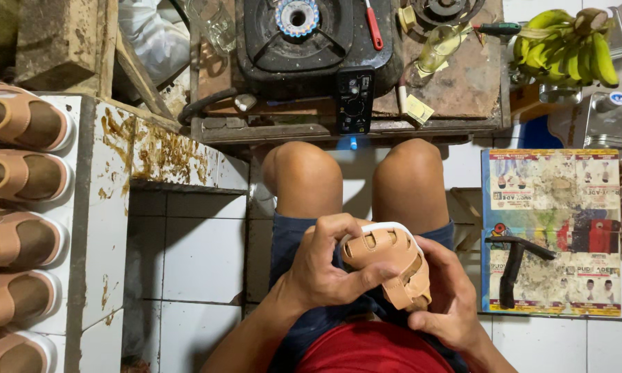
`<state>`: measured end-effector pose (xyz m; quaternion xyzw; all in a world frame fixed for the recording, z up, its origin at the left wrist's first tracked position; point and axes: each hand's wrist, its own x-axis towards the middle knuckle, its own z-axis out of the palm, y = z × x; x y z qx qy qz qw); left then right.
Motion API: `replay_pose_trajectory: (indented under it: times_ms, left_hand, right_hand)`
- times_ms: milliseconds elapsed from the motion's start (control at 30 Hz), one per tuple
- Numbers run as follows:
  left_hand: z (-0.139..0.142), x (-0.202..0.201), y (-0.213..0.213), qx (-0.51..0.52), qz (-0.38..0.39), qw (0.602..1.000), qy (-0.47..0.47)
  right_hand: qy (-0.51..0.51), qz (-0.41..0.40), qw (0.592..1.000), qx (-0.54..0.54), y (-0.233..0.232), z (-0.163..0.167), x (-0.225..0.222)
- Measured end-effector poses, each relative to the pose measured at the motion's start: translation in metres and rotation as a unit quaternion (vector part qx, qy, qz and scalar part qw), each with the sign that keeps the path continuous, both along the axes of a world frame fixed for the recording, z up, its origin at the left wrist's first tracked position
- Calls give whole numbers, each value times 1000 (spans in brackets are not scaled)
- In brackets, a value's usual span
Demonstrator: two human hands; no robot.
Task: The person sits on the floor assembling sandals. They hold a sandal upper over a lit gas burner to heat a white sole, press the heated sole onto the upper, trim and press the sole edge with a curved blade, then place the finished sandal on a rack with rows of completed sandals.
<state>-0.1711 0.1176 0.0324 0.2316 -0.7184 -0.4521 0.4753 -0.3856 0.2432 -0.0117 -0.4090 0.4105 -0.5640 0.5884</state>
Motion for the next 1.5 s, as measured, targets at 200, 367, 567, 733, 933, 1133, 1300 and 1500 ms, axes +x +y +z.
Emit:
replay_pose_trajectory:
  times_ms: [200, 367, 567, 733, 933, 1133, 1300, 1500]
  left_hand:
    - [-11, -1, -1, -9, 38, 999, -17]
    - [-20, -5, 6, 16, 85, 995, -51]
    - [-13, -47, 15, 211, -43, 974, 74]
    - [-7, -95, 7, 142, -47, 989, 19]
    - [-9, -121, -1, -90, -49, 989, -103]
    - [-14, -123, 3, -101, -38, 989, -102]
    - [-19, -127, 2, -108, -52, 987, -106]
    - [-16, -128, 3, -110, -35, 987, -112]
  right_hand:
    - [-27, 24, 999, 35, -1, 2, 1]
    - [-34, 40, 998, 42, -5, 5, -1]
    - [-25, -61, 993, 94, 5, -6, -52]
    - [-160, -269, 930, 193, 1, -71, -140]
    - [-171, -467, 810, 312, -31, -156, -262]
    - [77, -445, 813, 368, -13, -176, -284]
    - [342, -443, 766, 317, -4, -159, -300]
    - [452, -391, 720, 354, -16, -162, -317]
